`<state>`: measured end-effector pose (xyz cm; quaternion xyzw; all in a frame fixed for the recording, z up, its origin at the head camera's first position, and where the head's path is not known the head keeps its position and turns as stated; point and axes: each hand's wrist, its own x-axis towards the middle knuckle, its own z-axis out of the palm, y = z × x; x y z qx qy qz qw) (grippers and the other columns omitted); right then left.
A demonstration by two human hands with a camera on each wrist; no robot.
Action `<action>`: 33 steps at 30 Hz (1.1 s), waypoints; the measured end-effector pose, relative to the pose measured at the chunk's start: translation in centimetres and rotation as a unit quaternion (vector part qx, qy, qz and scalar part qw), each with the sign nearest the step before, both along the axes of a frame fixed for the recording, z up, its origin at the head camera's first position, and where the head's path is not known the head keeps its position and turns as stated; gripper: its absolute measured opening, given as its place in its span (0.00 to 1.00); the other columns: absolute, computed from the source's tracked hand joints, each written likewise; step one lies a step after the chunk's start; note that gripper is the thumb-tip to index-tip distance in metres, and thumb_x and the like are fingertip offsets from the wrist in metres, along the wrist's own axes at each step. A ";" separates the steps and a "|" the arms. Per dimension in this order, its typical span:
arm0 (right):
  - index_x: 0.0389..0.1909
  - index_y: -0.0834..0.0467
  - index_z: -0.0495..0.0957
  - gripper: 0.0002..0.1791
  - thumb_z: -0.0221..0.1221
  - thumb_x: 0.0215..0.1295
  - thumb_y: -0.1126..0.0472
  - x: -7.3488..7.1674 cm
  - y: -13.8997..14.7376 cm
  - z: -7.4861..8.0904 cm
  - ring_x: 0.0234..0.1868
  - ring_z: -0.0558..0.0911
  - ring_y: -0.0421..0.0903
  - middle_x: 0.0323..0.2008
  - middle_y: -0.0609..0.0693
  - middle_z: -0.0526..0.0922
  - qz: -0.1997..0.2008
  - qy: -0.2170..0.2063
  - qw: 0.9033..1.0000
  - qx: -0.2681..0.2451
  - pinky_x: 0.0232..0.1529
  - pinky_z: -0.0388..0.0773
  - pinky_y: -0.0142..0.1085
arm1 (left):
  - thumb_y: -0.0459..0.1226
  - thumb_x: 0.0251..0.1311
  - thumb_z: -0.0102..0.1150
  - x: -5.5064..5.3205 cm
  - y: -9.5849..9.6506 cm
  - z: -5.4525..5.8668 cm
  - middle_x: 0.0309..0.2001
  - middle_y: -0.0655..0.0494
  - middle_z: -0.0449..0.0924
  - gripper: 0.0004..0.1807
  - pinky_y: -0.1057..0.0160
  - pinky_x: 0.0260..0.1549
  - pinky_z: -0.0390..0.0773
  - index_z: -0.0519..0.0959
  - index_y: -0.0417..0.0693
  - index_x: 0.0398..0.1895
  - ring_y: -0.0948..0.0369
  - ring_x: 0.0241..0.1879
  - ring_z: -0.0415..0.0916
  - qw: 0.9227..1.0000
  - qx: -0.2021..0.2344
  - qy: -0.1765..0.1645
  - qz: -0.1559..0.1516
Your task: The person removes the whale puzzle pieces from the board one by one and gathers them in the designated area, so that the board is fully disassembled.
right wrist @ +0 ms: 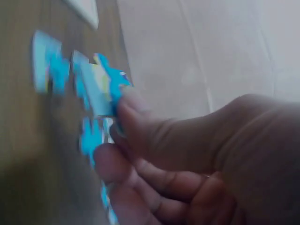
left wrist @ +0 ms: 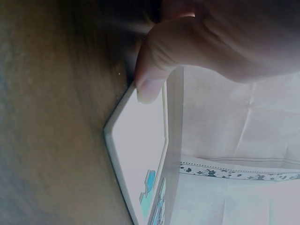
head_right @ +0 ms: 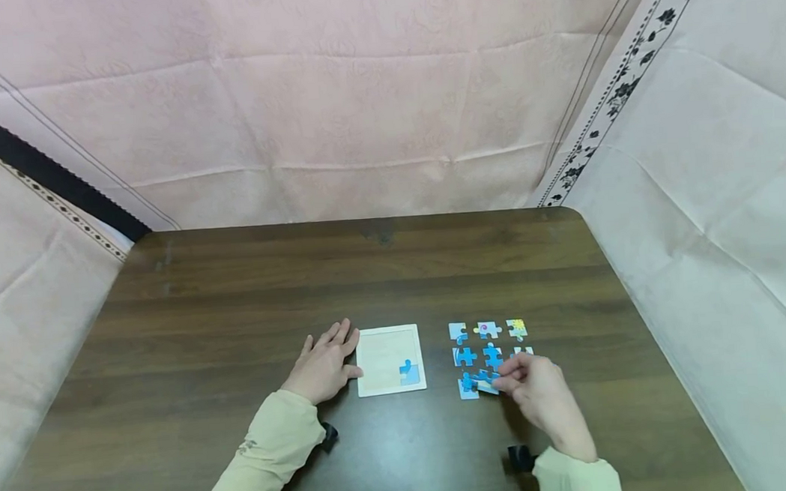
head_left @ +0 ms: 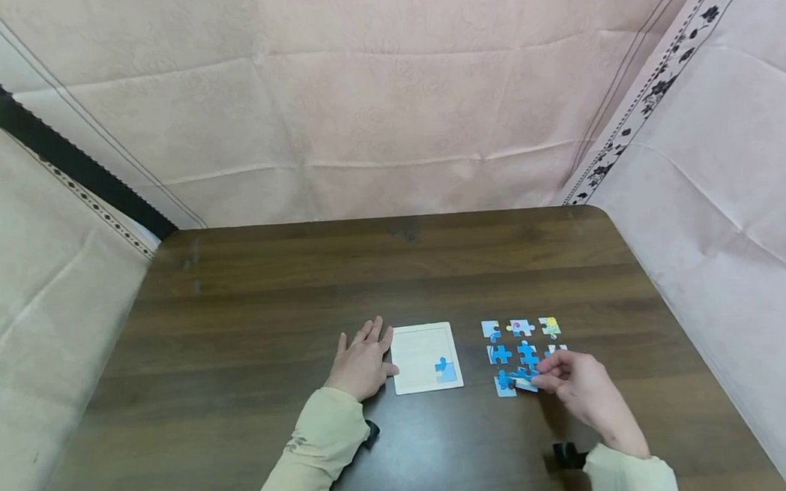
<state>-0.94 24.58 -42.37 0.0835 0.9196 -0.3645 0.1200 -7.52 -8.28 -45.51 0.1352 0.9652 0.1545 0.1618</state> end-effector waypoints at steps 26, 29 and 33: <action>0.36 0.61 0.82 0.03 0.62 0.63 0.65 -0.7 1.6 -1.1 0.32 0.76 0.46 0.32 0.48 0.82 -0.025 -0.072 0.995 0.056 0.30 0.71 0.37 | 0.48 0.60 0.64 -0.1 0.1 0.4 0.75 0.47 0.50 0.39 0.35 0.66 0.47 0.63 0.47 0.73 0.51 0.74 0.47 1.000 0.011 -0.002 0.000; 0.37 0.61 0.82 0.04 0.61 0.63 0.67 -0.7 1.5 -1.0 0.32 0.76 0.46 0.32 0.48 0.82 -0.027 -0.081 0.995 0.054 0.29 0.70 0.37 | 0.48 0.60 0.64 0.0 0.0 0.4 0.75 0.47 0.51 0.39 0.34 0.66 0.47 0.63 0.47 0.72 0.51 0.74 0.47 1.000 0.014 -0.002 0.000; 0.38 0.62 0.82 0.06 0.59 0.63 0.70 -0.7 1.5 -1.1 0.32 0.76 0.46 0.32 0.49 0.82 -0.029 -0.085 0.995 0.049 0.29 0.70 0.37 | 0.48 0.61 0.63 0.0 0.0 0.3 0.76 0.48 0.50 0.39 0.35 0.66 0.46 0.63 0.48 0.73 0.51 0.75 0.47 1.000 0.012 -0.005 0.002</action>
